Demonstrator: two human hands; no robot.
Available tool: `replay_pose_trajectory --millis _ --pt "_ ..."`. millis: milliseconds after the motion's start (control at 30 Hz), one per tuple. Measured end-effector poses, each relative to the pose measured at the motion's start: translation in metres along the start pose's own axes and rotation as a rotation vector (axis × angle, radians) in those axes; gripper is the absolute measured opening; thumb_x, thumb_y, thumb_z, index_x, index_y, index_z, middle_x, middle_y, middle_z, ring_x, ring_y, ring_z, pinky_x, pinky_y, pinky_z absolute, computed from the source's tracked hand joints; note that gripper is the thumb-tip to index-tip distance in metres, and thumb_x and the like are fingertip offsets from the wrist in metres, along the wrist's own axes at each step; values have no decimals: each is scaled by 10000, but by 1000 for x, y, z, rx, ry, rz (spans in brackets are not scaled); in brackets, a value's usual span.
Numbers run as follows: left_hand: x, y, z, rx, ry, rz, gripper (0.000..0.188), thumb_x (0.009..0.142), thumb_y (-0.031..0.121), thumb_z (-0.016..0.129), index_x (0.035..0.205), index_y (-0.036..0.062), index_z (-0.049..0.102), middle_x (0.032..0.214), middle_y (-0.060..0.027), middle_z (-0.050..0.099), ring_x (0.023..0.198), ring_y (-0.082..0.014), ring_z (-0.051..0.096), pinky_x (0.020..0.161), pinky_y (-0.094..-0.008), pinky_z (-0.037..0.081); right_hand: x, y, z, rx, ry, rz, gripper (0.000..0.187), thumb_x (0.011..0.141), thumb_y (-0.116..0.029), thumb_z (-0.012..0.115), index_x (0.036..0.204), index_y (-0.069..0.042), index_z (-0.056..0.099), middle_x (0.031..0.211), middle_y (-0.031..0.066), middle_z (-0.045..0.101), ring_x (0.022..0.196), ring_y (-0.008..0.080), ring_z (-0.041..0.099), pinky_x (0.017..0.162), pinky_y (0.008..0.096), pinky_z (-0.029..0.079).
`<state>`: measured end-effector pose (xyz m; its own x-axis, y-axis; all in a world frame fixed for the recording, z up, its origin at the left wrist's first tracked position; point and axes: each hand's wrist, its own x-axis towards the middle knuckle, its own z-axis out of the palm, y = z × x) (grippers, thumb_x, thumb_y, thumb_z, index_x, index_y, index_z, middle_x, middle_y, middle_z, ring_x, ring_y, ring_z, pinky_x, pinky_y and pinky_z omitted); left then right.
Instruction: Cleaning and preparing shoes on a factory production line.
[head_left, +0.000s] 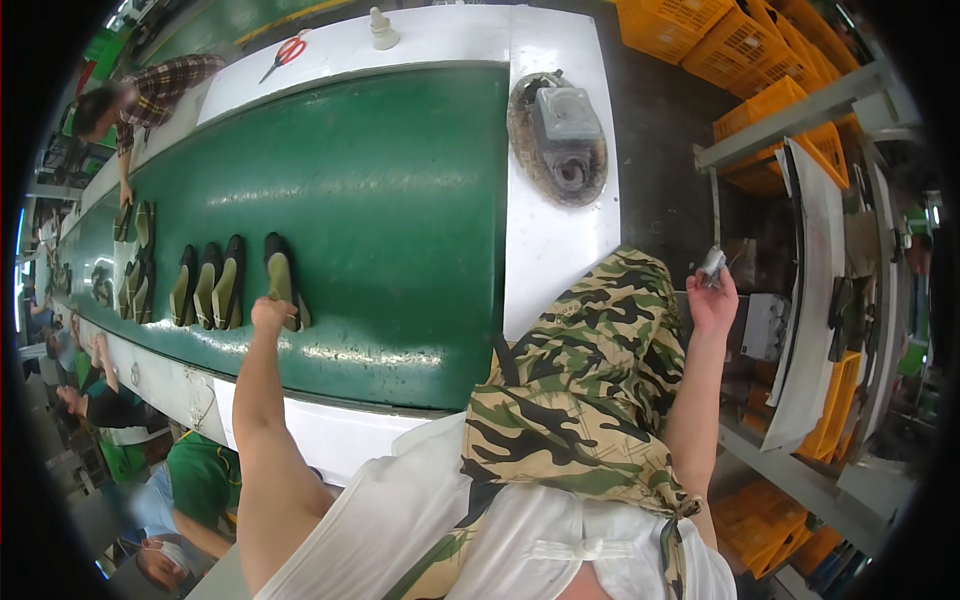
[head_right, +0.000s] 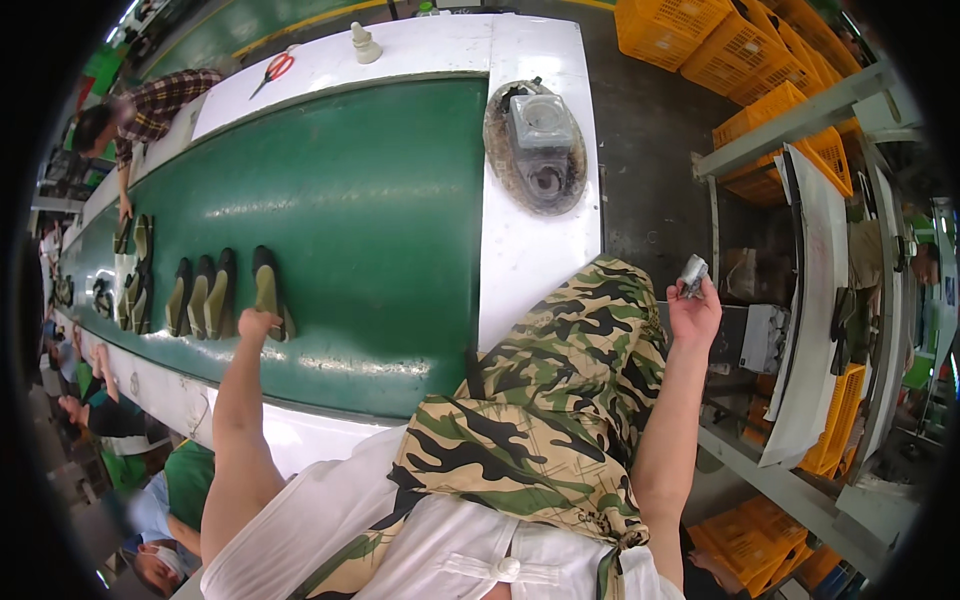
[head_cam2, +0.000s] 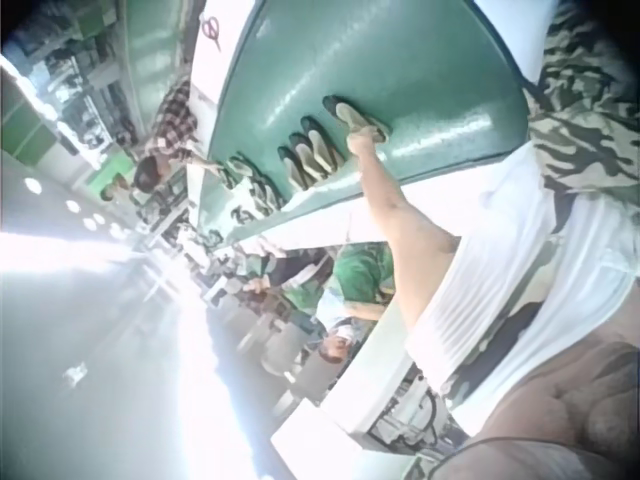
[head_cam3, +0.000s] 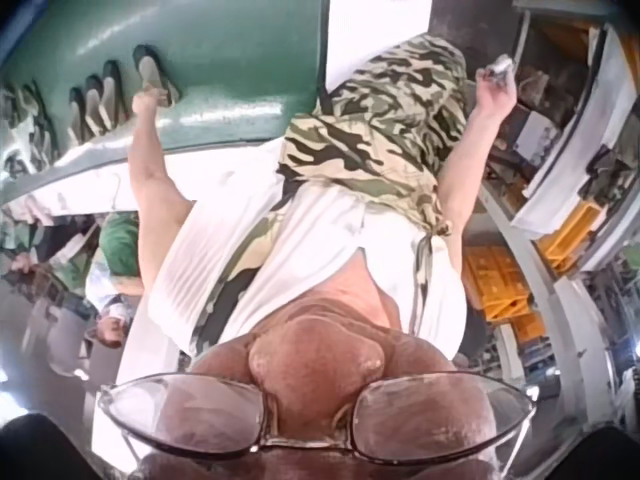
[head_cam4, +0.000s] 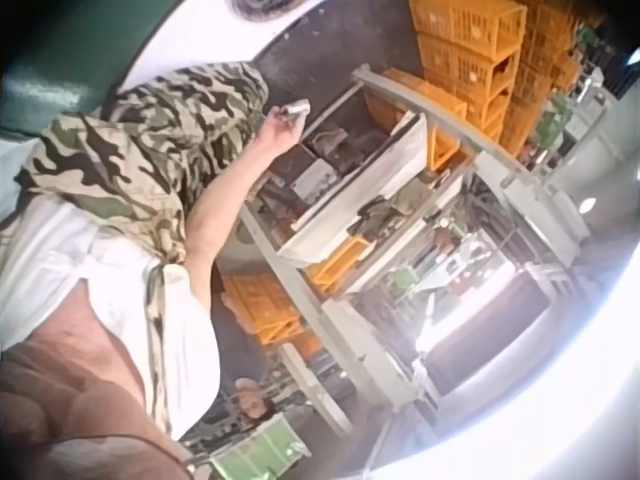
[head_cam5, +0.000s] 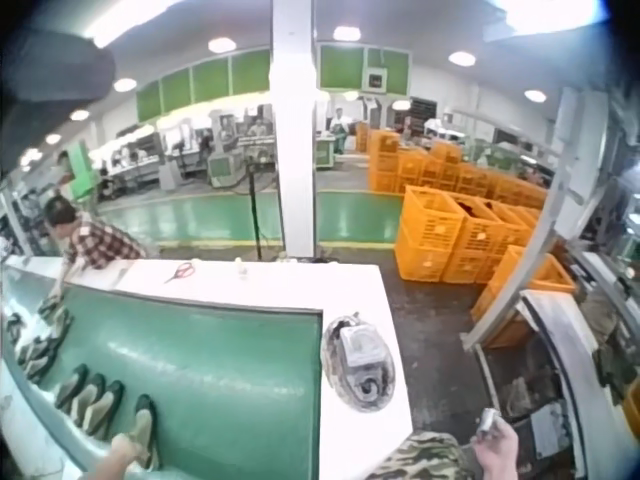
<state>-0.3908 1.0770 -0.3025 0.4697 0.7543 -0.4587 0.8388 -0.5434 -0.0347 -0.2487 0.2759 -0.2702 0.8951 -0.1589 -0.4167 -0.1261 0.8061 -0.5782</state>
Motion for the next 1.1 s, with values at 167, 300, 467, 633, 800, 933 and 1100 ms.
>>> replay_pose_trajectory --millis 167,300,467,633,800,933,1100 --pt "-67 54 27 281 -137 361 669 562 334 853 1095 8 612 1123 -174 648 1039 -314 627 886 -367 513 5 9 8 -27 35 14 161 869 -182 631 1000 -88 627 921 76 653 811 246 591 737 402 454" --pt "-98 118 51 164 44 454 848 524 392 864 1206 11 532 1101 -176 651 1025 -340 630 876 -393 519 8 19 13 -45 41 38 136 865 -181 636 989 -125 629 925 47 658 820 240 601 714 400 465" --pt "-69 152 50 309 -133 342 832 511 367 894 1170 2 541 1147 -202 630 1082 -335 613 900 -386 511 -3 21 14 -44 -7 -28 96 871 -170 639 960 -142 617 939 37 658 834 220 613 707 396 467" --pt "-50 135 70 359 -240 358 499 483 260 877 835 -48 703 1044 -206 675 985 -327 653 844 -404 524 -16 17 8 -35 26 -91 70 875 -160 645 917 -160 588 921 3 639 867 177 604 701 381 462" --pt "-76 146 60 -715 -686 217 465 623 162 779 1017 -38 636 999 -151 666 919 -309 649 854 -443 518 -22 17 -2 -92 170 -81 89 877 -152 634 891 -163 547 909 -3 619 833 153 564 707 368 411" --pt "-151 209 44 -1240 -918 516 529 707 61 700 1194 -37 519 1155 -155 610 1080 -306 596 990 -432 458 -20 21 8 -111 192 -51 97 871 -137 633 921 -125 552 931 17 629 830 161 592 693 354 429" --pt "-244 296 34 -1270 -782 868 563 630 3 773 1150 5 557 1107 -87 623 997 -224 623 924 -360 484 -21 47 60 -471 39 -129 160 768 -113 706 843 -54 578 788 21 612 664 107 563 566 250 423"
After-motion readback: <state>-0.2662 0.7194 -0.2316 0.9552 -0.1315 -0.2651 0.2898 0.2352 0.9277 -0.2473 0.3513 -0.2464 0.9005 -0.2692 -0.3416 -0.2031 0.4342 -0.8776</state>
